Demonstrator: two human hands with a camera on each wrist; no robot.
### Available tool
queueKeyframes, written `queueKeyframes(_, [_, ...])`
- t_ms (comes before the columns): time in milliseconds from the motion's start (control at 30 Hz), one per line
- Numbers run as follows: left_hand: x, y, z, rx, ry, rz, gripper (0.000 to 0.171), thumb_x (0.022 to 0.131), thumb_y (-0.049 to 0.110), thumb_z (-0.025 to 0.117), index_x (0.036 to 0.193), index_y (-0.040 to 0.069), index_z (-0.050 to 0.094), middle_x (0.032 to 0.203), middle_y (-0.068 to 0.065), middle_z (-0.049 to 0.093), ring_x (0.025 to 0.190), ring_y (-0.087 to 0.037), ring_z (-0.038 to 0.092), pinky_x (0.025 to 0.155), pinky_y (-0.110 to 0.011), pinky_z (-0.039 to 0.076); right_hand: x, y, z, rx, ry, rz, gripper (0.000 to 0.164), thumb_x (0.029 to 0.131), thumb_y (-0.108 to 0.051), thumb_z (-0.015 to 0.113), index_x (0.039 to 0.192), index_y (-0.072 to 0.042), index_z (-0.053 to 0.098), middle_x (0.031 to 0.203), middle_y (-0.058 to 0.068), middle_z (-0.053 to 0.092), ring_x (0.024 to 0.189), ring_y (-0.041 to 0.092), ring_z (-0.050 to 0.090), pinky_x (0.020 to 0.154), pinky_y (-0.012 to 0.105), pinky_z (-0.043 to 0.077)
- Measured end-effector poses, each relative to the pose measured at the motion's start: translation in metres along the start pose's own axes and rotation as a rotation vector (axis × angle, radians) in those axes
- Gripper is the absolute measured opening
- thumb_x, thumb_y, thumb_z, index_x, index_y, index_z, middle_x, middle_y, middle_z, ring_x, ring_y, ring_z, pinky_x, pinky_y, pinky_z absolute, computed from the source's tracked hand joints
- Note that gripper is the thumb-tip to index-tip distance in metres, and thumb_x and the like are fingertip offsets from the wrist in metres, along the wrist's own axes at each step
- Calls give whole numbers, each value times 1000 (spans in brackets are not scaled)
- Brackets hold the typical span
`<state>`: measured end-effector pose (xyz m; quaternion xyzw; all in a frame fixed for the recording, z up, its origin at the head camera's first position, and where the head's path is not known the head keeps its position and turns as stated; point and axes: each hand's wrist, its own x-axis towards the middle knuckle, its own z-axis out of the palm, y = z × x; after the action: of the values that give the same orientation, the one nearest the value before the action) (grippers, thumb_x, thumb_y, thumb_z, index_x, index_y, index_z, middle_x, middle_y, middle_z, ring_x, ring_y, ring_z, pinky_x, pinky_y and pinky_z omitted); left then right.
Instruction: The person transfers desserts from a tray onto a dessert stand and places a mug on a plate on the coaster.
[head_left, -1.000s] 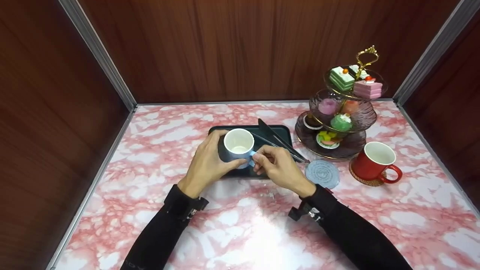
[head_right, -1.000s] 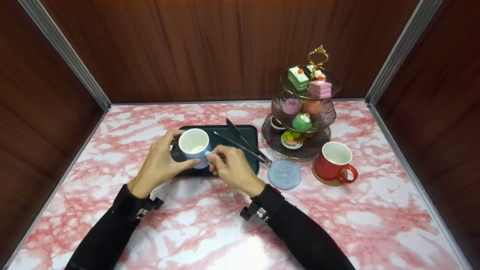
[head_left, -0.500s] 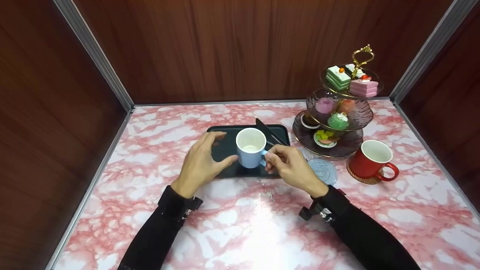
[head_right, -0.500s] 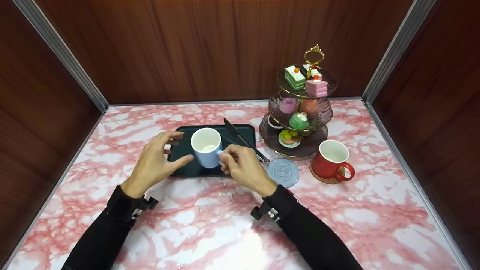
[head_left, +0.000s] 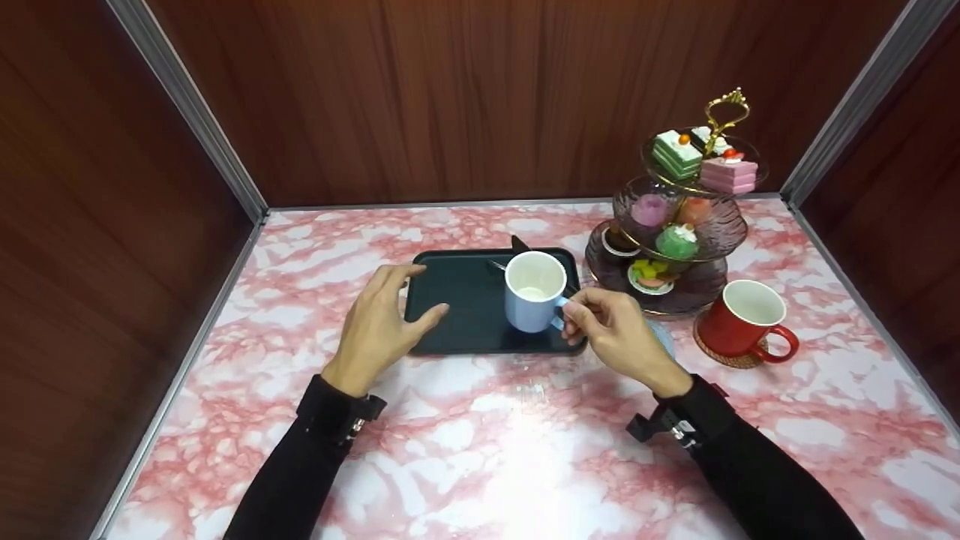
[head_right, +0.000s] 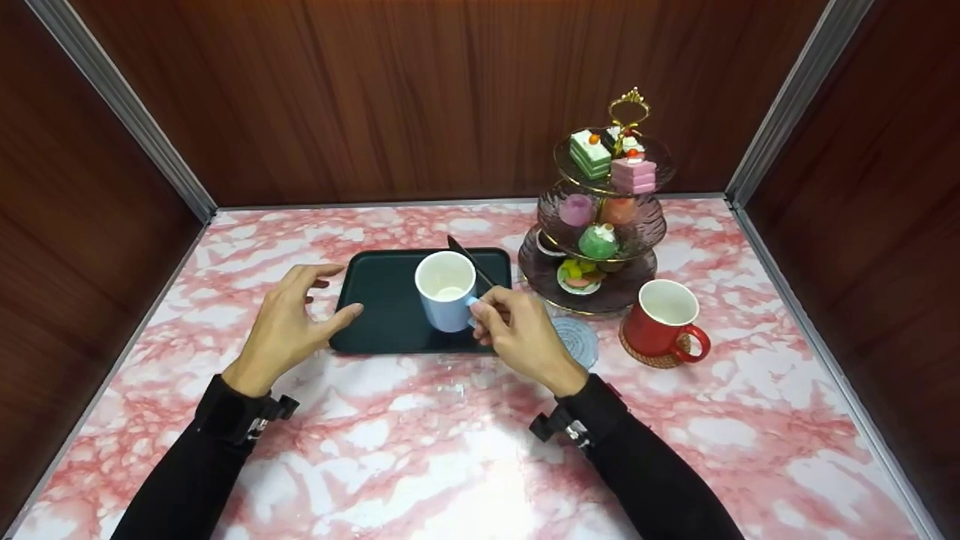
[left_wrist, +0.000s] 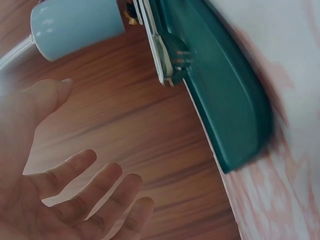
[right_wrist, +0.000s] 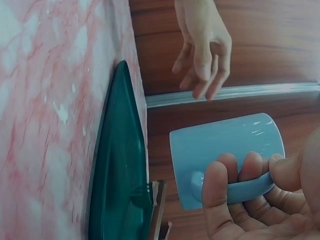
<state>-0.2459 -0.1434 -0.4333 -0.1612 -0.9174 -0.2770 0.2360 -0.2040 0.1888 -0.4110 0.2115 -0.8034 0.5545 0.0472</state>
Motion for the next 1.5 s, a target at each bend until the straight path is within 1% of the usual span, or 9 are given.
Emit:
queueKeyframes(167, [-4,-12,-3,20,17,-22,64,71,61,66,126,32,51,118,9,54,104,-8,52,83,-32,48,-7,2,-11,15,11,48,15,92,-13,55,86,-1,61,73,21,61,66,35,64,61,41,55])
queueKeyframes(333, [-7,-22,-5,28,22,-53,63,70,60,67,125,31,53,118,9,54,107,-9,52,83,-35,48,-13,4,-21,-9,24,50,15,91,-13,55,85,-2,61,72,19,61,66,35,64,62,43,55])
queueKeyframes(433, [-8,-27,-6,35,27,-65,62,71,60,67,123,29,55,118,9,54,110,-10,52,85,-36,48,-17,5,-28,6,26,58,17,91,-14,55,86,1,61,73,21,60,67,38,64,63,43,55])
queueKeyframes(567, [-9,-34,-7,42,31,-67,61,71,59,67,122,28,56,117,6,55,110,-12,52,87,-36,47,-23,5,-37,-14,37,73,20,91,-15,55,87,4,61,74,21,60,67,37,64,63,42,55])
queueKeyframes(767, [-13,-44,-9,54,36,-83,61,72,59,66,122,27,56,116,5,55,106,-14,52,83,-37,47,-30,3,-50,-70,47,65,18,92,-14,55,87,1,62,73,19,61,66,33,64,64,40,55])
queueKeyframes(1033, [-16,-59,-13,61,51,-93,62,71,53,71,124,24,55,117,1,55,110,-19,52,88,-40,45,-39,6,-67,-108,71,87,19,92,-18,54,87,-2,63,73,17,62,67,32,64,63,32,55])
queueKeyframes(1200, [-20,-68,-15,67,40,-127,64,72,53,70,126,22,54,118,-1,54,111,-20,52,90,-40,44,-44,9,-76,-115,81,79,22,93,-19,53,87,0,62,73,18,61,67,32,63,62,31,54])
queueKeyframes(1333, [-23,-74,-17,75,23,-162,64,73,54,69,126,23,53,120,-2,53,112,-22,52,90,-42,44,-49,12,-82,-95,90,71,22,93,-17,52,88,2,61,74,19,60,68,33,61,62,31,54])
queueKeyframes(1500, [-26,-82,-19,82,8,-203,65,72,56,69,127,25,53,122,-3,52,107,-24,54,85,-44,46,-55,24,-92,-71,112,80,22,93,-19,52,90,1,61,75,19,60,68,31,62,62,33,54])
